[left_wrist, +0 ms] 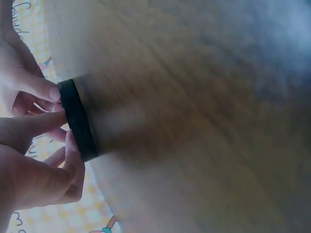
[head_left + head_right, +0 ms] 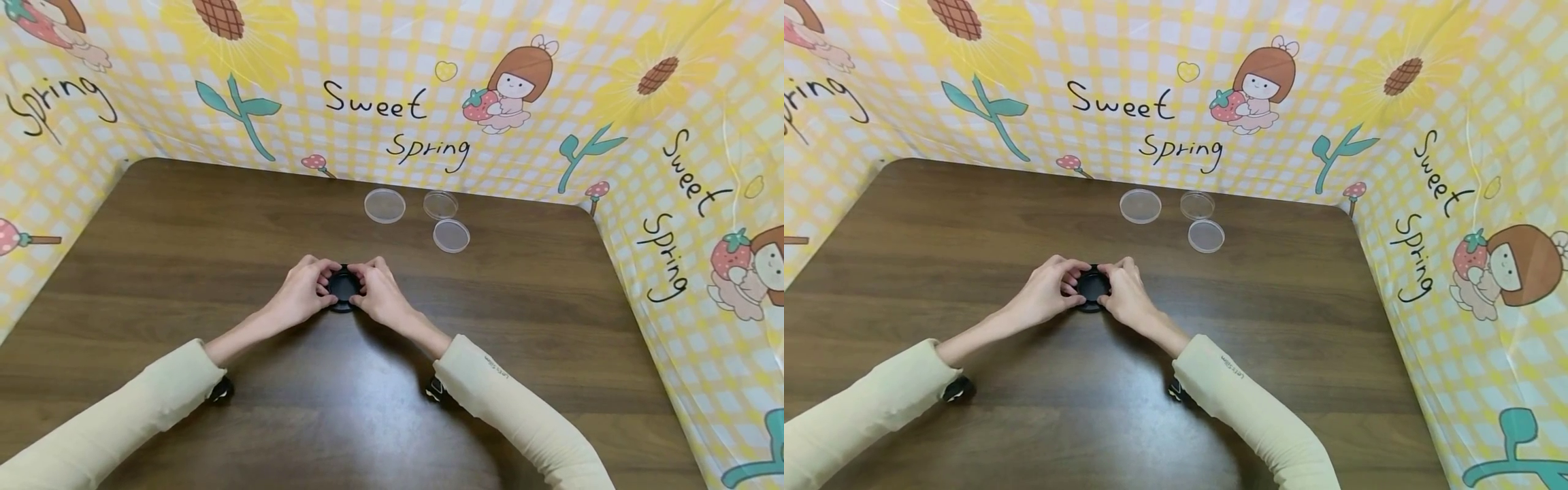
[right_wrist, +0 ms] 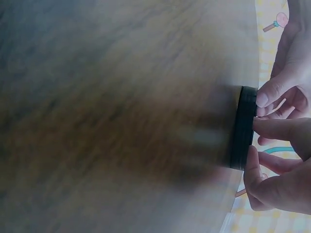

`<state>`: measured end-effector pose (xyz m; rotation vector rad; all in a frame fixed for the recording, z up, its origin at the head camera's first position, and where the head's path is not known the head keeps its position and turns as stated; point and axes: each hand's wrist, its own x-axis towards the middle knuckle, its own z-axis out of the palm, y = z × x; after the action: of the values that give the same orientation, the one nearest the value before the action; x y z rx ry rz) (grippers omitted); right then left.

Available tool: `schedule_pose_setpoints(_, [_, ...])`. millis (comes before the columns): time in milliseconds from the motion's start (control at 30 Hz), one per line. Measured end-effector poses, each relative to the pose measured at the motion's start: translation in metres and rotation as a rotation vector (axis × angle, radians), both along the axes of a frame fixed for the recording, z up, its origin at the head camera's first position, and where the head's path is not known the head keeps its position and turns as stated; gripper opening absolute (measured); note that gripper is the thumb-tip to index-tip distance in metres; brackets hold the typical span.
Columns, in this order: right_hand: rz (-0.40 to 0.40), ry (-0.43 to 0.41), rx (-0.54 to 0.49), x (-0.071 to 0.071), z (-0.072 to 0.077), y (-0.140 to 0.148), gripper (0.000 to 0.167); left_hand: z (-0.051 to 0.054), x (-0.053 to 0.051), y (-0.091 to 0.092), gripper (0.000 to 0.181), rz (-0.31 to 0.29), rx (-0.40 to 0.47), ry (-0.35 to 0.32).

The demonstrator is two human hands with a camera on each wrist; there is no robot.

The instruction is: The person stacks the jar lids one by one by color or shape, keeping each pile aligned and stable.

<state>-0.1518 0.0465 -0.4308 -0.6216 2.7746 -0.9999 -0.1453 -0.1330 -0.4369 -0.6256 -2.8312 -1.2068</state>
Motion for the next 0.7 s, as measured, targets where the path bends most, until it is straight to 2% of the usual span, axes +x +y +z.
schedule_pose_setpoints(233, [0.004, -0.027, -0.087, -0.003, -0.001, 0.004, 0.051, -0.002, 0.000, -0.004, 0.045, 0.049, 0.094, -0.066])
schedule_pose_setpoints(467, [0.006, -0.097, -0.232, -0.011, -0.002, 0.012, 0.051, -0.003, 0.000, -0.010, 0.037, 0.088, 0.211, -0.129])
schedule_pose_setpoints(600, [-0.064, -0.143, -0.366, -0.017, -0.003, 0.019, 0.046, -0.001, 0.000, -0.012, 0.030, 0.134, 0.286, -0.098])
schedule_pose_setpoints(700, [-0.113, -0.146, -0.430, -0.023, -0.001, 0.025, 0.043, 0.002, -0.004, -0.015, 0.029, 0.153, 0.292, -0.060])
